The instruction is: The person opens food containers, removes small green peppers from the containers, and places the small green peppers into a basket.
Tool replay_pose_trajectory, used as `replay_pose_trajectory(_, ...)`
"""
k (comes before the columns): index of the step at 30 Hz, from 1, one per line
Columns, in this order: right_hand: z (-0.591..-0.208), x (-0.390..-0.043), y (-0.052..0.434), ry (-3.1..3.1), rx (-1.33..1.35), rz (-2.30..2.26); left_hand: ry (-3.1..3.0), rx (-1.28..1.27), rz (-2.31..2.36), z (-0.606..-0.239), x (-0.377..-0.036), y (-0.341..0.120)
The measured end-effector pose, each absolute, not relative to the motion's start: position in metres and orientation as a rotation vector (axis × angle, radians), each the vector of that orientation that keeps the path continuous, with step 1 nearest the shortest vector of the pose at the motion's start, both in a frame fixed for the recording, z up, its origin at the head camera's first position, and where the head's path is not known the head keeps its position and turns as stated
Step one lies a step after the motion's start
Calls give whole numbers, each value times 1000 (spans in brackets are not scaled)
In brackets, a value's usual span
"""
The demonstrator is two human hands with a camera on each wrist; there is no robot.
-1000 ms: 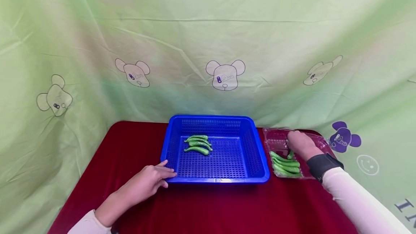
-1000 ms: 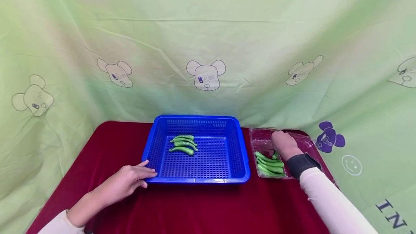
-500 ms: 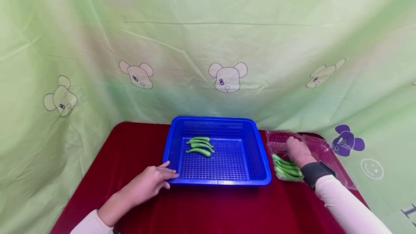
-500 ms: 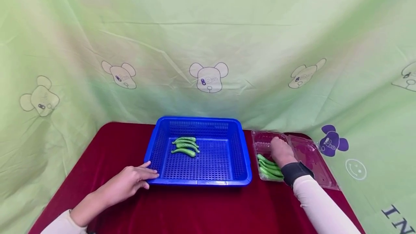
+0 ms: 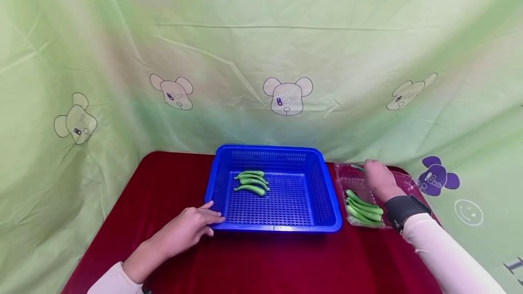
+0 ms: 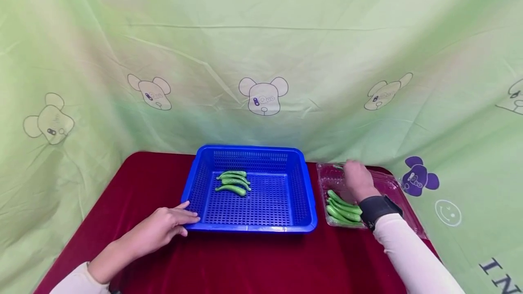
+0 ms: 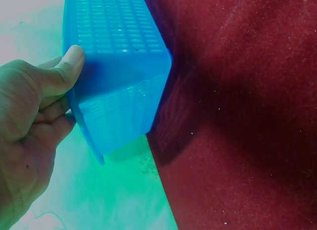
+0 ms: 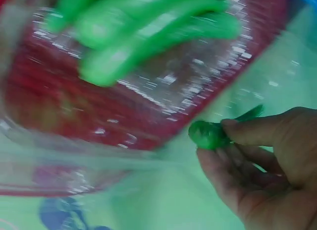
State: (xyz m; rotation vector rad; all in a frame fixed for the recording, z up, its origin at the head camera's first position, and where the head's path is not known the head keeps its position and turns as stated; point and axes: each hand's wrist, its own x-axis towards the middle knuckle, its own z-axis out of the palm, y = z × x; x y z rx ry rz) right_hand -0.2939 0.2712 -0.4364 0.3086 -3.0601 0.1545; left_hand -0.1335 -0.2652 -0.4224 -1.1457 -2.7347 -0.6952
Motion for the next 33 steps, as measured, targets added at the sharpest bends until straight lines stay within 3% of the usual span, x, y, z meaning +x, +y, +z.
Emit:
replay_pose_trajectory(12,-380,-307,175,-2896,588,336,-2728,-1134,-694,-421,-134,-264)
replay_pose_trajectory(24,-384,-294,21,-3024,1128,305,-2724,-1128,-696,-425,-133,-264)
replay_pose_trajectory(33,-419,-275,-45,-3058,1302,21,-2676,-1144,-680,-428,-136,-264)
